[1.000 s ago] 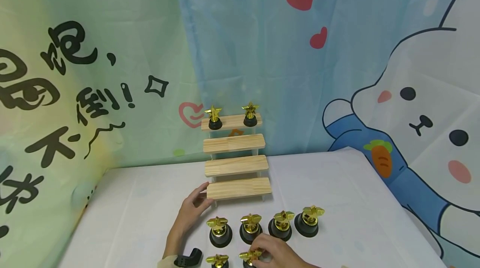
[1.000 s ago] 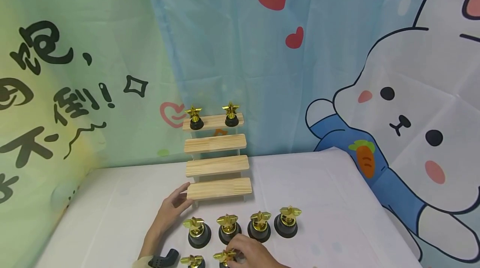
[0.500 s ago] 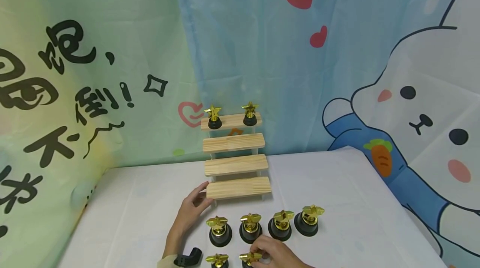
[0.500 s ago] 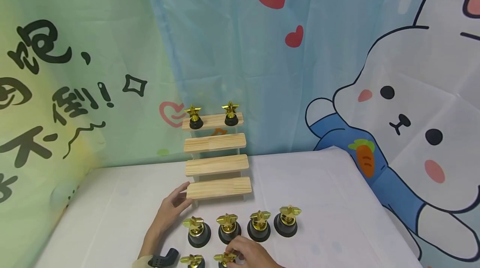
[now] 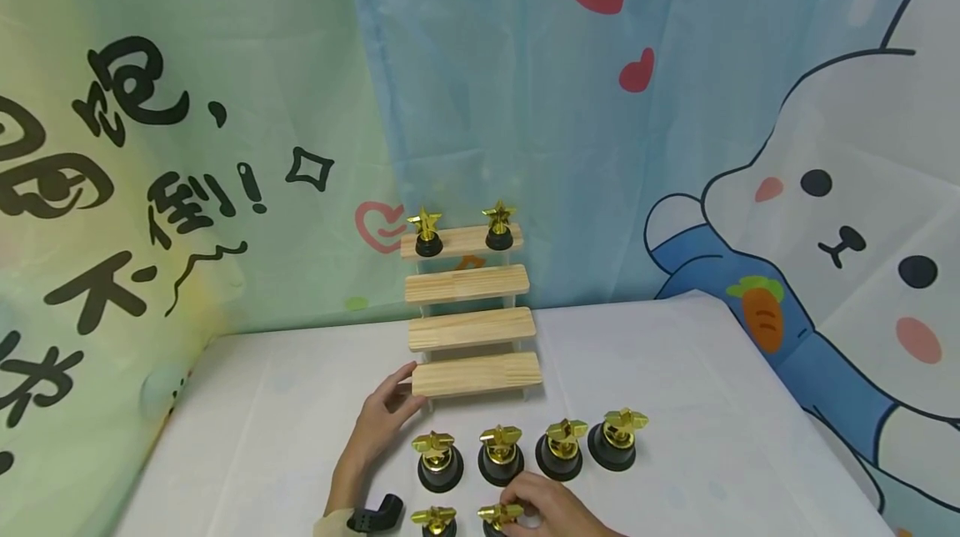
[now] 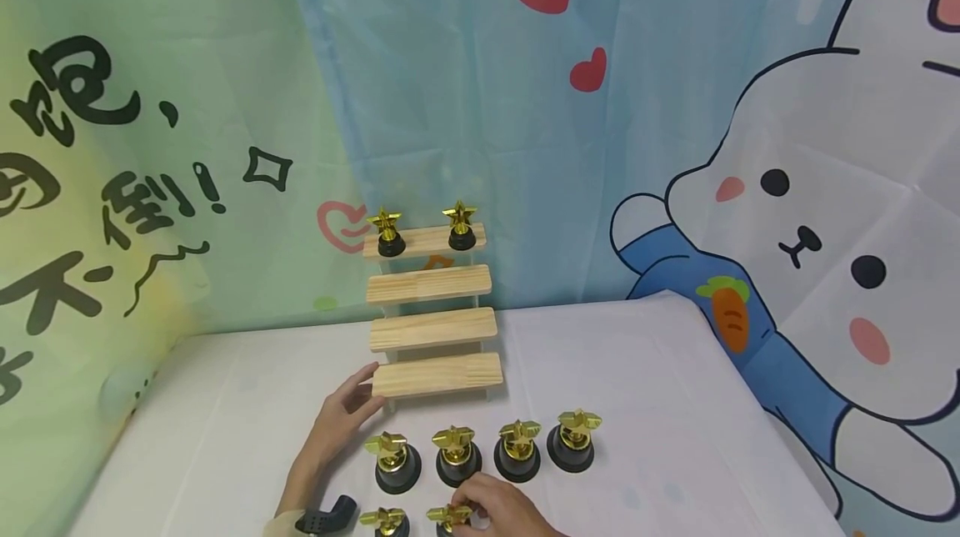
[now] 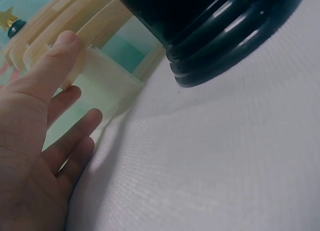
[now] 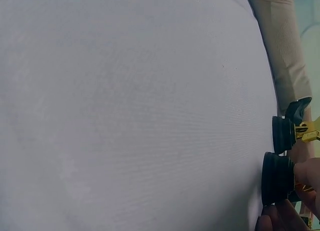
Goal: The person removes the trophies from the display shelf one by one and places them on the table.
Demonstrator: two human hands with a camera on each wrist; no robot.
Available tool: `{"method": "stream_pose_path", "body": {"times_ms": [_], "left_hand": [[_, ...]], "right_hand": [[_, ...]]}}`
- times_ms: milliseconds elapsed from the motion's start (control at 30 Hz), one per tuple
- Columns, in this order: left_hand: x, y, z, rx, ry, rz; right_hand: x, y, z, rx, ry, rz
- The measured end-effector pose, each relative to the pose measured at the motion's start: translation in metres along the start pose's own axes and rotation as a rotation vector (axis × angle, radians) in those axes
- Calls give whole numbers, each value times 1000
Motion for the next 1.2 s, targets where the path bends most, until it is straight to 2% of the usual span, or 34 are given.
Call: {"method": "stream_pose_path", "body": {"times_ms": [133, 300, 400, 667, 767, 867, 967, 1067, 1200], "left_hand": [[0, 1, -1, 0, 1, -5], [0, 1, -1, 9, -2, -17], [1, 1, -1, 13, -4, -18], [1, 1, -1, 16, -5, -12], [-1, 1, -1, 13, -7, -8], [-1, 2, -2, 12, -12, -10], [-1, 1, -1, 10, -16, -1], [0, 1, -1, 11, -21, 14], [0, 1, 0, 4, -20, 19]], "right_hand": [[0, 0, -1, 18, -1, 2], [5, -2, -6, 39, 33, 128], [12, -4, -10, 42, 25, 148], [38, -7, -23, 47, -44, 47], [49, -7, -29, 22, -79, -26], [61, -5, -35, -18, -151, -143], [75, 1, -45, -98, -263, -263], [86, 9, -59, -178, -351, -330], [92, 24, -82, -224, -439, -295]]}}
Point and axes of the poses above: each hand's wrist, its own y-axis towards the middle knuckle, its own z-axis out of the palm, x = y × z, the point moved 2 cm from there along y, towards the middle knuckle, and after that the axes turned 9 degrees about y, right-handed, at the moved point
